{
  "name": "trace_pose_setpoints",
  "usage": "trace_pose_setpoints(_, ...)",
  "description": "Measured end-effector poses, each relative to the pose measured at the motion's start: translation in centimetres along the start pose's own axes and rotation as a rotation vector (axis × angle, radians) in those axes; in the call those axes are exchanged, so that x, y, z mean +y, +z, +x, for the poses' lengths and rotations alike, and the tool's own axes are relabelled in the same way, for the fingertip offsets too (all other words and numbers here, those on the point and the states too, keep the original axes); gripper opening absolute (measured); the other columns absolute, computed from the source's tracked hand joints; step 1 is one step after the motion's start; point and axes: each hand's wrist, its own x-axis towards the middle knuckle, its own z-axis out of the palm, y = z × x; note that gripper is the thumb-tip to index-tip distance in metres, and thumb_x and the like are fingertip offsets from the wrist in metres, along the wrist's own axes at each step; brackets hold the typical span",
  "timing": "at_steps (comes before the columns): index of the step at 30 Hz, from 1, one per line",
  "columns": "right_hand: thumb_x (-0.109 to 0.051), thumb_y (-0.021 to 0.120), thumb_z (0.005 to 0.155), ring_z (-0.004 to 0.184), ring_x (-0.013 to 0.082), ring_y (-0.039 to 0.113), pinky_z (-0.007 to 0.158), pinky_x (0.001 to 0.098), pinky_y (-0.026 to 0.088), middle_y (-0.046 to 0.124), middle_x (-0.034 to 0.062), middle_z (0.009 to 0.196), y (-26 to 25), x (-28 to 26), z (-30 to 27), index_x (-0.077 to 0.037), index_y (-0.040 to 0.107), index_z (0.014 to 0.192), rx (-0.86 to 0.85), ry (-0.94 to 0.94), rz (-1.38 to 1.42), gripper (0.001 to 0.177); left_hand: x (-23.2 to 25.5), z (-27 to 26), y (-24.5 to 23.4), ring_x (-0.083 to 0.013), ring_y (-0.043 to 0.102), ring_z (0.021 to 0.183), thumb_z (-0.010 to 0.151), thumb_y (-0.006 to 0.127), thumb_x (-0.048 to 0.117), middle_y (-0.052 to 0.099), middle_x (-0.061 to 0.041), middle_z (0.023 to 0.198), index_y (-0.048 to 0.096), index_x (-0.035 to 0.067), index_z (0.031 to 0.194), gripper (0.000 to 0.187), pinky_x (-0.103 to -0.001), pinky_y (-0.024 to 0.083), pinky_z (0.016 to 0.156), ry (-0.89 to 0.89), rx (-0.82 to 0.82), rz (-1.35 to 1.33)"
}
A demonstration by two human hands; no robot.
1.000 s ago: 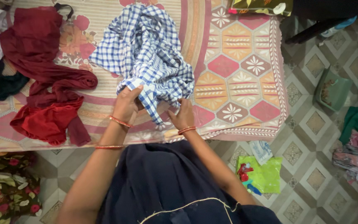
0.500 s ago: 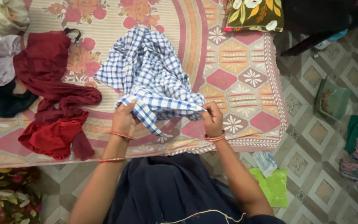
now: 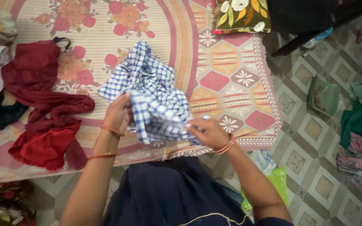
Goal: The person folds a blue and white checkered shirt by hand, smoothing it out and carefully folding the sleeves and body on a patterned bedspread.
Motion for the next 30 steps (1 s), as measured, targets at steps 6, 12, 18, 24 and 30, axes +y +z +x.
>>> trace_pose_setpoints(6,-0.008,0.067,0.098,0.092,0.0091,0.066,0.081,0.0250,0.053,0.074,0.0033,0.100,-7.7,1.7,1.5,0.001,0.074,0.110,0.057,0.134,0.458,0.017,2.6,1.9,-1.6,-0.0168,0.073,0.098,0.100,0.057,0.035,0.074,-0.008,0.115,0.058,0.006,0.130,0.042,-0.032,0.057,0.078,0.149,0.268,0.542)
trace_pose_setpoints(12,-0.002,0.065,0.102,0.092,0.0092,0.067,0.084,0.0240,0.053,0.072,0.0037,0.103,-12.9,-1.0,1.4,0.004,0.070,0.115,0.270,0.211,0.867,0.015,-0.7,0.8,-5.9,-0.0372,0.069,0.105,0.095,0.064,0.034,0.073,-0.020,0.115,0.069,0.009,0.129,0.042,-0.044,0.054,0.088,0.177,0.486,1.402)
trace_pose_setpoints(18,-0.001,0.066,0.107,0.089,0.0121,0.069,0.090,0.0258,0.055,0.074,0.0106,0.105,-18.0,-4.1,1.6,0.007,0.071,0.116,0.311,0.092,0.772,0.013,-7.3,2.5,-3.8,-0.0389,0.063,0.120,0.083,0.075,0.033,0.067,-0.022,0.128,0.063,0.007,0.133,0.058,-0.045,0.048,0.104,0.089,-0.062,1.590)
trace_pose_setpoints(24,-0.002,0.068,0.104,0.081,0.0181,0.071,0.079,0.0269,0.056,0.073,0.0174,0.099,-25.6,-4.2,-2.0,0.011,0.069,0.110,0.314,-0.083,0.696,0.015,-9.5,5.8,4.8,-0.0469,0.053,0.123,0.056,0.091,0.038,0.059,-0.034,0.131,0.048,-0.008,0.138,0.103,-0.050,0.042,0.101,0.875,-0.090,1.461)
trace_pose_setpoints(30,-0.007,0.064,0.095,0.092,0.0149,0.072,0.088,0.0249,0.059,0.073,0.0100,0.103,-31.7,-2.3,-4.4,0.003,0.068,0.113,0.490,0.096,0.443,0.021,-8.5,13.5,7.9,-0.0340,0.071,0.107,0.064,0.083,0.028,0.072,-0.022,0.114,0.066,0.001,0.119,0.064,-0.041,0.055,0.093,0.540,-0.260,1.189)
